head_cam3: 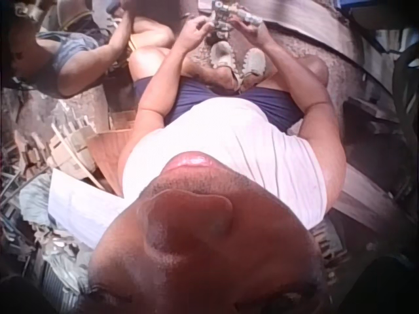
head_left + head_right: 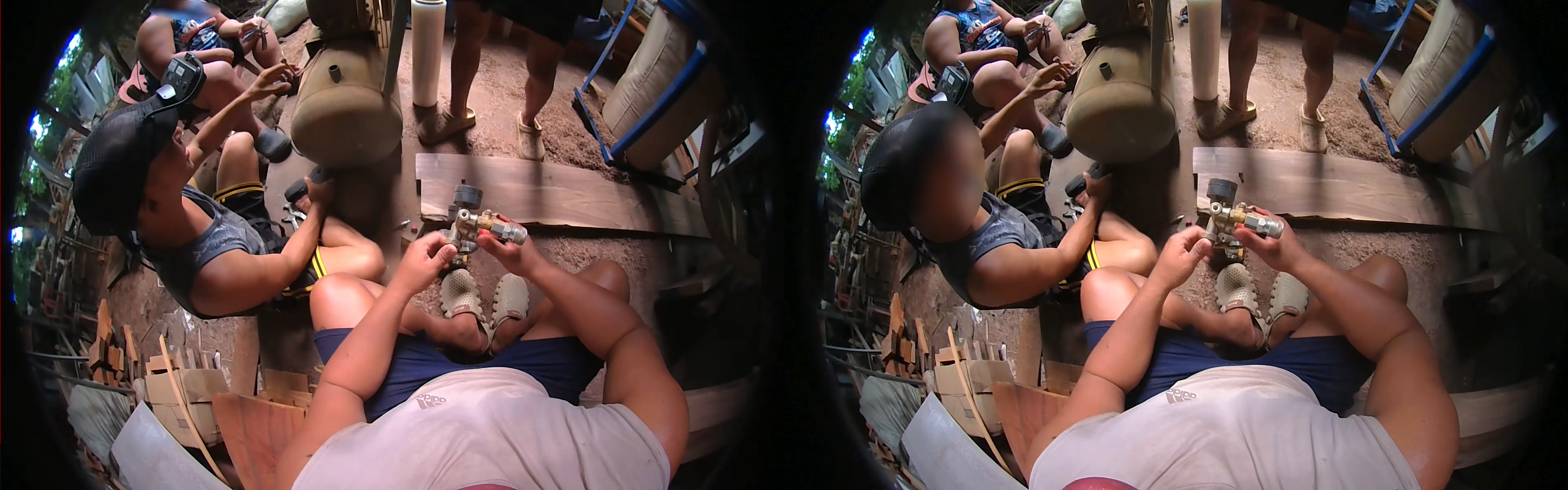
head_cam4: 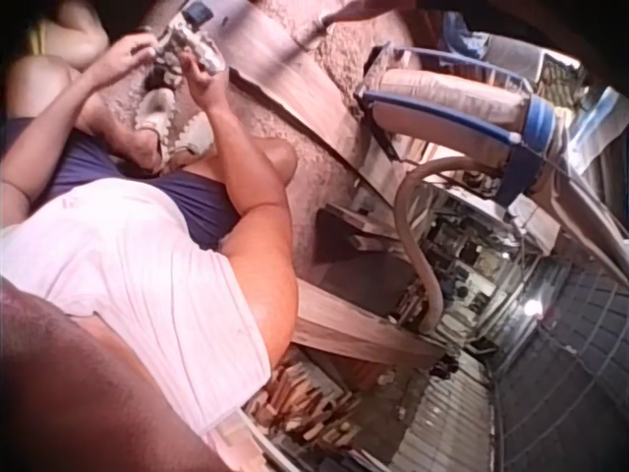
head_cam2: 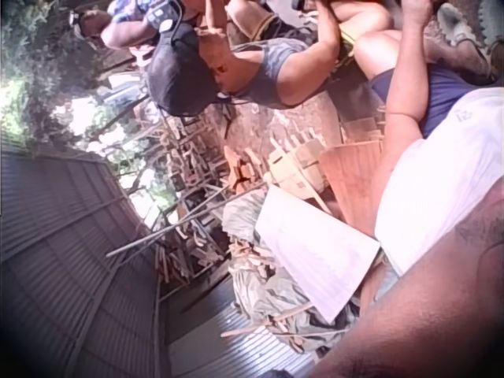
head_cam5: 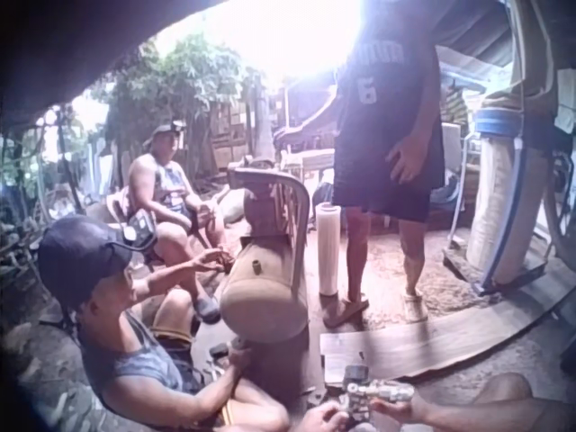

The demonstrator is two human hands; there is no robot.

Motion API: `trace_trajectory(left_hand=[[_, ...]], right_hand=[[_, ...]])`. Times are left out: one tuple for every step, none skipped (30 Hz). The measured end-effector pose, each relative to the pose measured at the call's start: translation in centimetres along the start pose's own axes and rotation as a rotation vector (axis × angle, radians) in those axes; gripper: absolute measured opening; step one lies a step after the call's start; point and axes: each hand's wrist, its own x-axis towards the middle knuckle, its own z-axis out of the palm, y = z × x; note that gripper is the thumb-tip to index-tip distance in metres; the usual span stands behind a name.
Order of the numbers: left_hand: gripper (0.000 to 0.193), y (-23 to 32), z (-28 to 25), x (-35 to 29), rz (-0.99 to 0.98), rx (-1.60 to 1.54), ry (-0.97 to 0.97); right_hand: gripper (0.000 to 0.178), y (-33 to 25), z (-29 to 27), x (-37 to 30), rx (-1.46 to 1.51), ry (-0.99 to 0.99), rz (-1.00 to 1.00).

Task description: Inspecting and assembling the pressure manifold and gauge for an air compressor.

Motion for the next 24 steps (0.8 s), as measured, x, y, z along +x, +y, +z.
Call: trace_trajectory(left_hand=[[0.04, 0.3, 0.1, -0.2, -0.076, -0.047, -0.061], [0.045, 0.7, 0.3, -0.3, -0.15, -0.092, -0.122], [0.045, 0.6, 0.4, -0.2, -0.179, -0.098, -0.171], [0.043, 0.6, 0.5, -0.2, -0.224, -0.175, -0.223], [0.041, 0.8, 0.7, -0.1, -0.242, -0.2, -0.248], [0.039, 1.2, 1.0, 0.1, -0.258, -0.223, -0.274], [0.035, 1.4, 0.9, 0.0, -0.281, -0.28, -0.281], [0.033, 1.3, 0.8, 0.0, -0.292, -0.259, -0.296], [0.031, 1.3, 1.0, -0.3, -0.313, -0.263, -0.29], [0.029, 1.3, 1.1, -0.4, -0.324, -0.264, -0.29], [0.033, 1.7, 1.2, -0.6, -0.328, -0.278, -0.287], [0.038, 2.2, 1.6, -0.8, -0.331, -0.294, -0.292], [0.044, 3.0, 2.0, -1.0, -0.34, -0.299, -0.29], [0.051, 3.7, 2.3, -1.3, -0.352, -0.307, -0.288], [0.053, 3.7, 2.4, -1.1, -0.349, -0.31, -0.298], [0.055, 3.6, 2.6, -1.3, -0.349, -0.316, -0.308], [0.056, 2.3, 2.7, -1.4, -0.341, -0.31, -0.28], [0.051, 0.2, 2.3, -1.5, -0.303, -0.253, -0.277], [0.046, 0.1, 2.5, -1.4, -0.255, -0.259, -0.281], [0.041, 0.0, 2.4, -1.3, -0.207, -0.265, -0.285], [0.039, -0.6, 2.3, -1.3, -0.183, -0.274, -0.273], [0.037, -1.1, 2.1, -1.4, -0.157, -0.282, -0.257], [0.038, -1.1, 2.2, -1.1, -0.121, -0.231, -0.271], [0.039, -1.2, 2.3, -1.1, -0.087, -0.181, -0.282]], right_hand=[[0.039, 0.1, -0.1, -0.1, -0.062, 0.013, 0.009], [0.039, 0.1, -0.3, 0.0, -0.125, 0.026, 0.016], [0.034, -0.1, -0.5, 0.1, -0.212, 0.036, 0.056], [0.034, 0.3, -0.7, 0.1, -0.212, 0.039, 0.051], [0.03, 0.9, -1.0, 0.2, -0.354, 0.049, -0.131], [0.026, 1.2, -1.2, 0.3, -0.496, 0.06, -0.316], [0.025, 1.4, -1.0, 0.6, -0.491, 0.075, -0.39], [0.025, 1.2, -1.2, 0.9, -0.56, 0.009, -0.469], [0.025, 0.9, -1.1, 0.8, -0.589, -0.048, -0.477], [0.025, 0.6, -1.0, 0.8, -0.627, -0.099, -0.49], [0.025, 1.0, -0.8, 0.5, -0.567, -0.05, -0.503], [0.027, 0.8, -0.9, 0.2, -0.591, -0.043, -0.51], [0.028, 0.8, -0.9, 0.1, -0.588, -0.046, -0.522], [0.03, 0.9, -0.8, -0.1, -0.584, -0.052, -0.53], [0.03, 1.0, -1.1, -0.2, -0.619, -0.088, -0.536], [0.03, 1.0, -1.4, -0.3, -0.653, -0.125, -0.537], [0.031, 0.3, -1.2, -0.5, -0.655, -0.131, -0.553], [0.032, 0.1, -1.0, -0.6, -0.652, -0.122, -0.582], [0.032, 0.3, -1.0, -0.7, -0.645, -0.131, -0.594], [0.032, 0.4, -0.9, -0.6, -0.639, -0.141, -0.607], [0.032, 0.4, -0.8, -0.5, -0.638, -0.159, -0.62], [0.032, 0.4, -0.6, -0.3, -0.635, -0.179, -0.636], [0.034, 0.7, -0.7, -0.1, -0.671, -0.186, -0.645], [0.032, 1.1, -0.9, -0.1, -0.682, -0.191, -0.653]])
